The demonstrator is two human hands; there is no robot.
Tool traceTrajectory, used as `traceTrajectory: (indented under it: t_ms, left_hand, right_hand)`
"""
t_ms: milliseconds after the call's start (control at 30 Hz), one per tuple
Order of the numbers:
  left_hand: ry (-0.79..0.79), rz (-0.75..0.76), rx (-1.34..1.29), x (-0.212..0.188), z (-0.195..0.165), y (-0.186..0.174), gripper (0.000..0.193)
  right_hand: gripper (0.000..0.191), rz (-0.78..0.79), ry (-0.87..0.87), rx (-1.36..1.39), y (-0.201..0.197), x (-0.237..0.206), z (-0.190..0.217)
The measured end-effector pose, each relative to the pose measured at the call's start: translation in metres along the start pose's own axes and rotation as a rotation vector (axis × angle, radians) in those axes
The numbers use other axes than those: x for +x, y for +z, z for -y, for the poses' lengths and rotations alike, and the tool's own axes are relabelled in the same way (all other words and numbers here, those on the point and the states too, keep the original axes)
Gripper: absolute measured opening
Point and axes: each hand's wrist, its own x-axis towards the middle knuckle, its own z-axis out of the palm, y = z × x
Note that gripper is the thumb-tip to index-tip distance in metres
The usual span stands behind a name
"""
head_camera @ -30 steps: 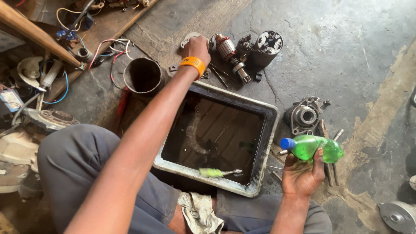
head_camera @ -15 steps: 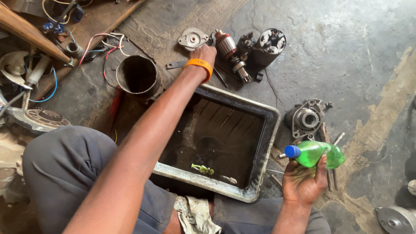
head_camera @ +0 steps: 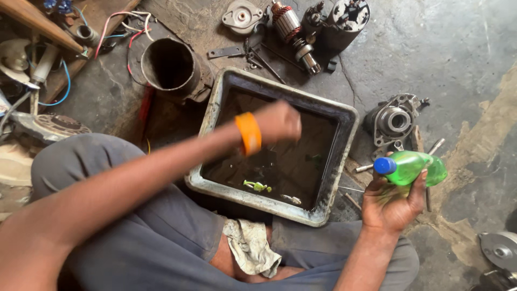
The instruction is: The person sits on the workshop floor and pours liquid from a green plastic bottle over metal automotive components in a rectangular tray, rinsing and turning each part by hand one at a time. They set cleaned parts aside on the floor and at the end pour liquid over their own hands to rinse them.
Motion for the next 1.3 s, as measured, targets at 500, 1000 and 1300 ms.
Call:
traceTrajectory:
  t_ms: [500, 1000, 1300]
  left_hand:
    - [-0.145, 0.434, 1.137, -0.102, -0.011, 0.057, 0.011]
    - [0.159, -0.232, 1.057, -0.138, -0.099, -0.002, 0.004]
    - [0.164, -0.212, 1.089, -0.189, -0.103, 0.035, 0.006]
  right_hand:
    - [0.046, -0.010, -0.013, 0.010, -0.002, -0.002, 0.004]
    - [0.050, -0.015, -0.030, -0.027, 0.008, -0.005, 0.005]
    - [0.044, 0.009, -0.034, -0.023, 0.003, -0.004, 0.005]
